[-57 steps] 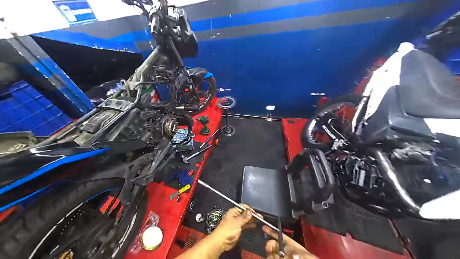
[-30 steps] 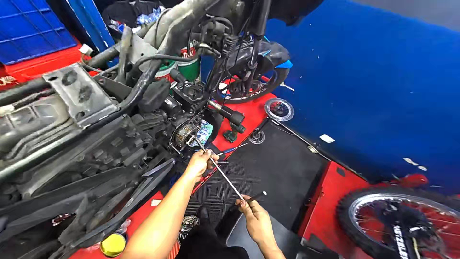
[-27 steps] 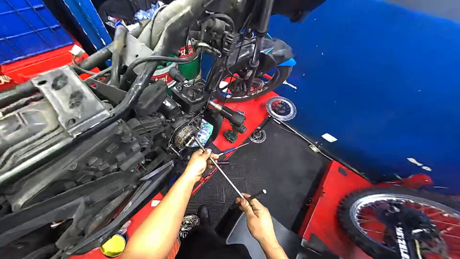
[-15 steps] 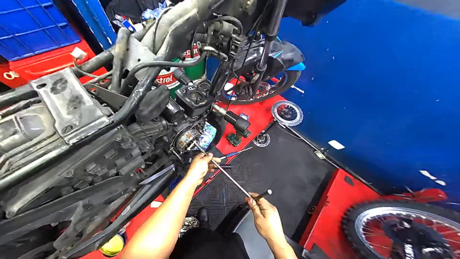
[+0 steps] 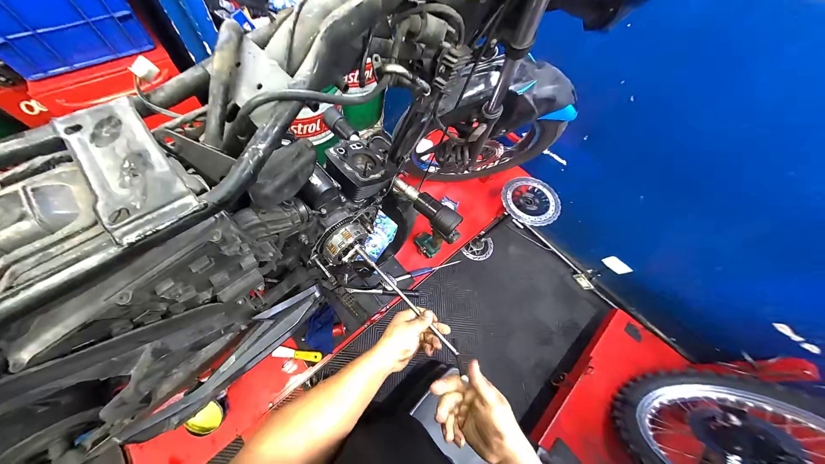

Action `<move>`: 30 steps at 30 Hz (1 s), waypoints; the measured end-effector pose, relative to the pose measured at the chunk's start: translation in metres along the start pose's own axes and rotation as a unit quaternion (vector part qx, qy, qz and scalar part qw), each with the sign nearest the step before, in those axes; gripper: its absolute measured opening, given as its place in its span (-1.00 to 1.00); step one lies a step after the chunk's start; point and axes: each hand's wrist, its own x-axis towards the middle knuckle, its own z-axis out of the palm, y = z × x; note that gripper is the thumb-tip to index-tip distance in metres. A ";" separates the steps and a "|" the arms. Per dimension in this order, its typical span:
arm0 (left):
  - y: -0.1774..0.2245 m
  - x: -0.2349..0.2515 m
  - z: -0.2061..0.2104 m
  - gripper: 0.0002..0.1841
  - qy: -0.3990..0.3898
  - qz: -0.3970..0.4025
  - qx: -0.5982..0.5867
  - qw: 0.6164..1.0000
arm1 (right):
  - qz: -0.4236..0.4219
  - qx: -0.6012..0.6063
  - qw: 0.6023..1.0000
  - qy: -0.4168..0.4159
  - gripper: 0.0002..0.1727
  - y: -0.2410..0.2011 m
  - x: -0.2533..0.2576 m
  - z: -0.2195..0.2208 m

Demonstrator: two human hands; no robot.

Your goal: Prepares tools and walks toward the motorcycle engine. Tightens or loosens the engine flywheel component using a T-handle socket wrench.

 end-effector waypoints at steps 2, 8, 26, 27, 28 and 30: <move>0.000 -0.002 -0.002 -0.62 -0.005 0.002 -0.006 1.000 | -0.128 -0.022 0.990 -0.051 -0.33 -0.015 -0.013 -0.005; 0.013 -0.014 -0.003 -0.59 -0.030 -0.002 -0.039 0.999 | -0.042 -0.432 0.890 0.142 -0.39 -0.003 0.011 -0.048; 0.066 -0.026 -0.033 -0.52 0.244 -0.026 0.374 0.894 | -0.146 -0.610 0.753 0.199 -0.56 0.019 0.039 -0.023; 0.075 -0.028 -0.041 -0.41 0.301 0.005 0.411 0.861 | -0.145 -0.606 0.756 0.201 -0.55 0.020 0.039 -0.023; 0.083 -0.029 -0.047 -0.31 0.344 0.027 0.425 0.837 | -0.144 -0.606 0.756 0.200 -0.54 0.020 0.039 -0.023; 0.102 -0.027 -0.055 -0.15 0.382 0.014 0.458 0.803 | -0.137 -0.611 0.756 0.191 -0.54 0.021 0.038 -0.024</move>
